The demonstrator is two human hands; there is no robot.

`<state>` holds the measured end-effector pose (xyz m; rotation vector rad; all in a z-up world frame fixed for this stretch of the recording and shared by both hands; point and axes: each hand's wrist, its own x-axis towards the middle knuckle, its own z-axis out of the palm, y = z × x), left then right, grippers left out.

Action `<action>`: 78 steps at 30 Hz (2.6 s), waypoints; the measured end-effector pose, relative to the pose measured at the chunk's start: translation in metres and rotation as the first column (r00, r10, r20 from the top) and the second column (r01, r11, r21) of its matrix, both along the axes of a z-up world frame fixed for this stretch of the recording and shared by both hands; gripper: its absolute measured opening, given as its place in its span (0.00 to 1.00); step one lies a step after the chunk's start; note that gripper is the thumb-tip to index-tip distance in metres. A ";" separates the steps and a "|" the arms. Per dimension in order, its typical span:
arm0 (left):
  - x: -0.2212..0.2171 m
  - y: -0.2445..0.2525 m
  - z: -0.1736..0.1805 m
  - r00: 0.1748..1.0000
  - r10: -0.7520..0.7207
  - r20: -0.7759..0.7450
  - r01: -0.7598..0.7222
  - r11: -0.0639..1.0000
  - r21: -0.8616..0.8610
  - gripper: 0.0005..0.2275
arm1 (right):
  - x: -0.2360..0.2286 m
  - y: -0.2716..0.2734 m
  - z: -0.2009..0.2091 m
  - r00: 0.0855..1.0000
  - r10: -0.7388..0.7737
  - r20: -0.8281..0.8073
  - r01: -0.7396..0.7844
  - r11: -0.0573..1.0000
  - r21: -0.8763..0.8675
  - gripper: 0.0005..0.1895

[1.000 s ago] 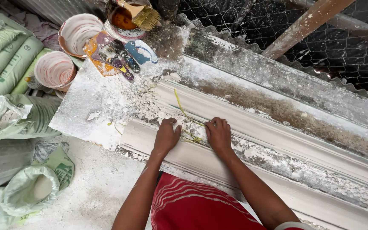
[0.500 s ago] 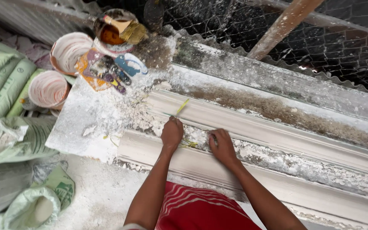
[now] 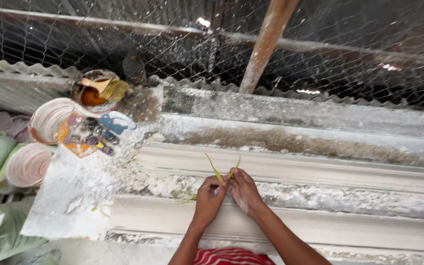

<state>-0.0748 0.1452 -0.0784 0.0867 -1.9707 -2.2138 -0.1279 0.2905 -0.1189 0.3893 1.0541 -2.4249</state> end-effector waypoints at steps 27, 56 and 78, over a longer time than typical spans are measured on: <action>0.021 0.140 0.090 0.959 -0.185 0.215 0.166 0.980 0.107 0.09 | 0.025 0.137 0.103 0.964 -0.030 -0.263 0.052 0.996 0.076 0.13; 0.014 0.126 0.076 0.995 -0.071 0.069 0.085 0.966 -0.245 0.07 | 0.023 0.110 0.084 0.962 -0.020 -0.273 0.069 0.983 0.171 0.16; -0.007 0.067 0.115 0.867 -0.392 -0.306 -0.097 0.470 -0.877 0.07 | 0.003 0.167 0.092 0.783 0.521 -0.339 -0.247 0.761 0.599 0.19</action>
